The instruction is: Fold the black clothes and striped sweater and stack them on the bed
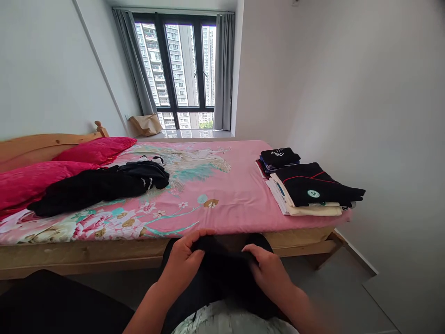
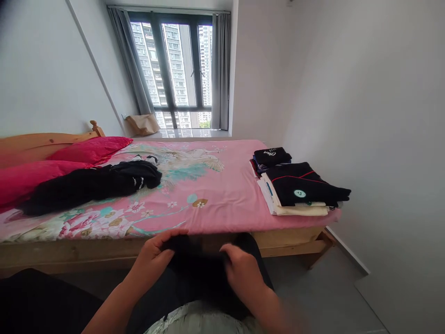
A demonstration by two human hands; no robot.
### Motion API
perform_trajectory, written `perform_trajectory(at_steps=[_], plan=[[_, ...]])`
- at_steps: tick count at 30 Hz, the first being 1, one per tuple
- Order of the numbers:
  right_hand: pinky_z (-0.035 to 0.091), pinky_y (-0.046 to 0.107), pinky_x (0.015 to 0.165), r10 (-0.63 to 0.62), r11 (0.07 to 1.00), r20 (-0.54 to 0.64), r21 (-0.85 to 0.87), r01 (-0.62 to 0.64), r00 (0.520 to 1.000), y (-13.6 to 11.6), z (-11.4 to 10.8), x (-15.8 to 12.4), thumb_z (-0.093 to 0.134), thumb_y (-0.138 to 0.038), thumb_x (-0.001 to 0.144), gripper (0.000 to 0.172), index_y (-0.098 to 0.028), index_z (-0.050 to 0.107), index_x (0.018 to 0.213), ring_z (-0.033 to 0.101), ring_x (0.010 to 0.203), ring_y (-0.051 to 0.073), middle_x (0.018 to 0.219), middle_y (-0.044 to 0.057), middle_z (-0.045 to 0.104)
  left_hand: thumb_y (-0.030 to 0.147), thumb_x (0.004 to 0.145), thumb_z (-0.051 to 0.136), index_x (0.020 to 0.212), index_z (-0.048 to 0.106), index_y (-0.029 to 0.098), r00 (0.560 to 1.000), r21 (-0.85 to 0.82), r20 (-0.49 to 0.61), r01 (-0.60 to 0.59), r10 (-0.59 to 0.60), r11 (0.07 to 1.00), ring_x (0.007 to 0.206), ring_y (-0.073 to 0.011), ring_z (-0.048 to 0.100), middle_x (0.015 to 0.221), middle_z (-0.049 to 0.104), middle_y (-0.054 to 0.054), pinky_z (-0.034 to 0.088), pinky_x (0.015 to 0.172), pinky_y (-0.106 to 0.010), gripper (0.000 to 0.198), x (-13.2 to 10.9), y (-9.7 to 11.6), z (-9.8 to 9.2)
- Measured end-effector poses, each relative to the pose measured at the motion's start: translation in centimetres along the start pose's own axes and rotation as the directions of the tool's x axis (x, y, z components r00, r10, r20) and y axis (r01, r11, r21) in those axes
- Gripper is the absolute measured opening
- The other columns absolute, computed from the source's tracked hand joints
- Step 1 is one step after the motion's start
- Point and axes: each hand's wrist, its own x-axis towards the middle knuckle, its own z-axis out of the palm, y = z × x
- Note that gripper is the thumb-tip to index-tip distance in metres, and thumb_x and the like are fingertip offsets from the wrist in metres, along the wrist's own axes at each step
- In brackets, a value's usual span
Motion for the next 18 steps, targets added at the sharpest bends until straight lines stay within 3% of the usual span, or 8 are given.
perform_trajectory(at_steps=[3,5,7,11,13,18], plan=[[0.045,0.031,0.074,0.07,0.997,-0.15,-0.029,-0.075,0.986,0.3,-3.4,1.3,0.039,-0.014,0.078,0.035,-0.021,0.059,0.106,0.062,0.079,0.019,0.087,0.003,0.067,0.004,0.06,0.04,0.105,0.067,0.022,0.997,0.33,-0.04,-0.046,0.063,0.943,0.103,-0.021,0.057,0.106,0.066,-0.003,0.042,0.092,-0.032,0.056,1.6,-1.8,-1.4],[0.044,0.032,0.073,0.103,0.986,-0.258,-0.098,-0.132,0.961,0.3,-5.7,1.7,0.039,-0.014,0.076,0.042,-0.023,0.057,0.112,0.062,0.077,0.02,0.087,0.002,0.068,0.001,0.059,0.04,0.106,0.066,0.022,0.998,0.514,-0.053,0.012,0.018,0.858,0.103,-0.0219,0.057,0.107,0.066,-0.004,0.042,0.089,-0.032,0.058,2.1,-3.6,-2.1],[0.044,0.032,0.071,0.131,0.974,-0.311,-0.136,-0.18,0.941,0.4,-7.3,1.8,0.037,-0.013,0.074,0.05,-0.026,0.054,0.12,0.062,0.074,0.02,0.09,0.001,0.068,0.001,0.06,0.04,0.109,0.065,0.021,0.995,0.59,-0.071,0.097,-0.068,0.801,0.104,-0.0224,0.057,0.11,0.065,-0.005,0.042,0.088,-0.031,0.059,2.1,-5.3,-2.6],[0.046,0.031,0.073,0.128,0.969,-0.294,-0.168,-0.183,0.947,1.1,-7.9,1.7,0.036,-0.012,0.072,0.057,-0.028,0.055,0.124,0.063,0.078,0.019,0.099,0.001,0.069,0.014,0.069,0.046,0.119,0.06,0.021,0.979,0.568,-0.115,0.204,-0.168,0.797,0.105,-0.0245,0.058,0.119,0.062,-0.007,0.044,0.085,-0.031,0.052,1.6,-7.0,-3.6],[0.046,0.031,0.074,0.147,0.966,-0.28,-0.163,-0.198,0.949,1.5,-7.7,1.7,0.036,-0.012,0.071,0.056,-0.026,0.058,0.121,0.064,0.079,0.019,0.097,0.001,0.07,0.023,0.071,0.05,0.118,0.06,0.022,0.973,0.505,-0.122,0.233,-0.198,0.831,0.101,-0.0261,0.06,0.111,0.066,-0.006,0.045,0.082,-0.032,0.048,1.5,-6.8,-4.4],[0.047,0.032,0.069,0.211,0.947,-0.211,-0.198,-0.253,0.955,2.1,-7.4,1.6,0.037,-0.014,0.071,0.051,-0.025,0.062,0.114,0.064,0.075,0.02,0.089,0.001,0.071,0.031,0.068,0.055,0.087,0.071,0.021,0.982,0.155,-0.031,0.187,-0.185,0.97,0.084,-0.0244,0.061,0.079,0.07,-0.001,0.046,0.076,-0.03,0.027,1.9,-5.5,-5.0]])
